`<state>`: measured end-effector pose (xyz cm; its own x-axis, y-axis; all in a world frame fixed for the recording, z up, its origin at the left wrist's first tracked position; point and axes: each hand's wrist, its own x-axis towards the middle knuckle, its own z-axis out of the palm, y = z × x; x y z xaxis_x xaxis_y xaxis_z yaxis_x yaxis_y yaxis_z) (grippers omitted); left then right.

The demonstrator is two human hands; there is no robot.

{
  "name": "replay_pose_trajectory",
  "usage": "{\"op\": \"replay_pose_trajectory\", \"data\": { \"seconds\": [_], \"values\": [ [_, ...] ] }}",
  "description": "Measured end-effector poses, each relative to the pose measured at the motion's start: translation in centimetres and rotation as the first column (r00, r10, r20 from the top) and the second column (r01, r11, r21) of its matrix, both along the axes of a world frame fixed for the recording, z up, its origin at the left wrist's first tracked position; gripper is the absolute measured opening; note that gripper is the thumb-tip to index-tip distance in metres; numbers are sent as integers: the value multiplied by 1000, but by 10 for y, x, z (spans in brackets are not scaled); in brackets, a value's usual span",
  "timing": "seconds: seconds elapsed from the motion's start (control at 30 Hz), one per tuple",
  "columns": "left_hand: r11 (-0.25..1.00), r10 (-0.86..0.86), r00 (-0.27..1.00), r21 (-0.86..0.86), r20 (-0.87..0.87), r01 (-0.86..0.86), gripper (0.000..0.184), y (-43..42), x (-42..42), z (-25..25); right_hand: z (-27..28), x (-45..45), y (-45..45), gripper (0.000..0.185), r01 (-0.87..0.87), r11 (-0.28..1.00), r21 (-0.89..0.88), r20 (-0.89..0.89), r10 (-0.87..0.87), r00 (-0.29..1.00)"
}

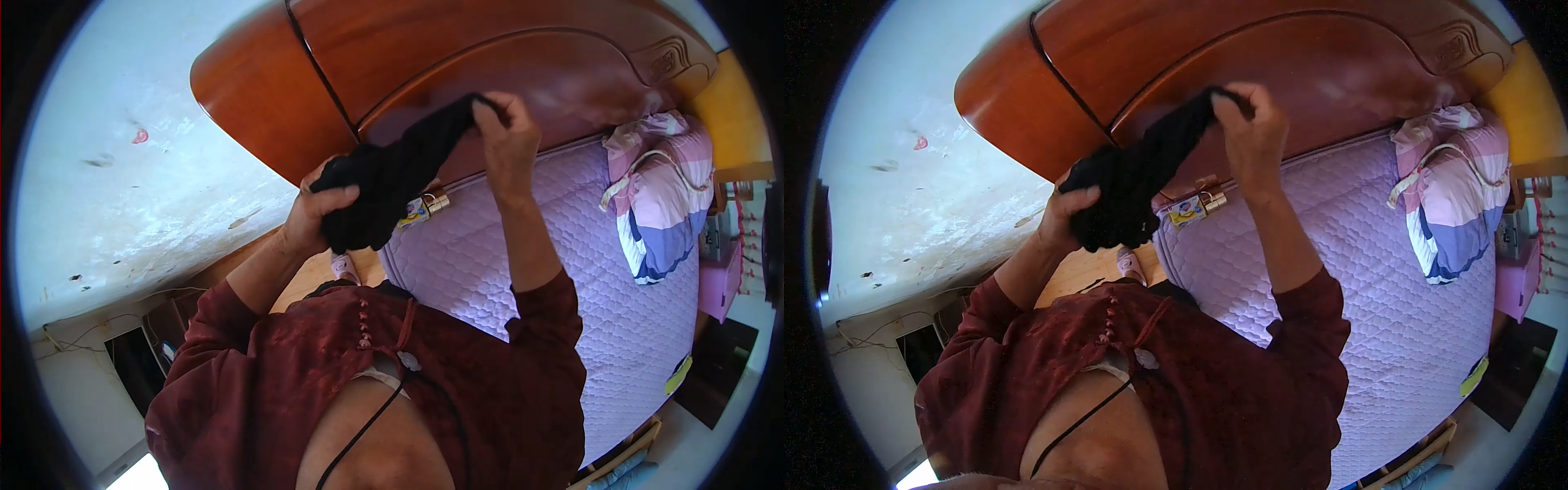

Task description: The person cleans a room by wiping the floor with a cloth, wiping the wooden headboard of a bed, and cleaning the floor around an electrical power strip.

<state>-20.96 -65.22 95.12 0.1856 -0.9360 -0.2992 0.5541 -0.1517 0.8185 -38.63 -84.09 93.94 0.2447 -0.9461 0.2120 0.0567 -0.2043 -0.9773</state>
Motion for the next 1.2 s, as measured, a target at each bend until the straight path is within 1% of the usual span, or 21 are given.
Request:
{"op": "replay_pose_trajectory", "data": {
  "seconds": [0.07,0.1,0.17,0.2,0.27,0.37,0.4,0.47,0.57,0.67,0.77,0.87,0.97,1.0,1.07,1.17,1.2],
  "values": [
    [999,8,994,-41,-113,-13,48,-16,-7,7,10,15,-17,17,35,994,-106,43,-30,999],
    [998,10,986,-62,-168,-20,50,-23,-10,11,11,21,-26,16,34,991,-133,46,-28,999],
    [998,17,958,-47,-286,-32,51,-36,-14,20,11,30,-39,16,36,983,-182,48,-27,998],
    [999,21,939,-38,-344,-36,52,-40,-15,21,10,33,-41,16,109,956,-273,3,-112,994],
    [997,47,943,-40,-330,-64,52,-45,-16,15,9,38,-44,16,231,858,-458,-59,-289,956],
    [997,74,951,-10,-300,-81,51,-46,-14,6,2,44,-44,19,227,861,-455,-130,-316,940],
    [997,78,955,5,-287,-80,51,-46,-13,4,-3,46,-45,18,243,836,-493,-97,-330,939],
    [998,65,942,7,-330,-66,49,-47,-13,7,-10,52,-46,16,277,778,-564,-29,-354,935],
    [999,38,929,-8,-367,-44,48,-50,-10,2,-10,52,-43,13,289,657,-696,-21,-421,907],
    [1000,9,919,-18,-393,-18,47,-50,-8,-2,-7,53,-38,10,233,596,-768,-55,-424,904],
    [1000,-16,914,-11,-406,12,46,-50,-3,-8,-8,57,-29,14,200,649,-734,-102,-397,912],
    [1000,-19,921,-13,-389,15,45,-49,-2,-5,-8,63,-25,19,234,813,-533,-157,-367,917],
    [1000,5,933,15,-359,0,47,-43,1,-8,-3,66,-22,15,313,868,-386,-110,-380,918],
    [1000,15,937,30,-350,-5,47,-41,3,-10,-1,66,-20,18,299,912,-280,-122,-343,931],
    [1000,6,946,-26,-324,-15,49,-38,5,-11,2,65,-17,22,261,963,-62,-131,-267,955],
    [997,-4,956,-70,-294,-17,51,-30,10,-6,-5,73,-15,16,343,930,-135,-49,-352,935],
    [997,-7,958,-76,-285,-15,51,-26,13,-3,-6,74,-13,18,339,936,-94,-65,-345,936]
  ]
}}
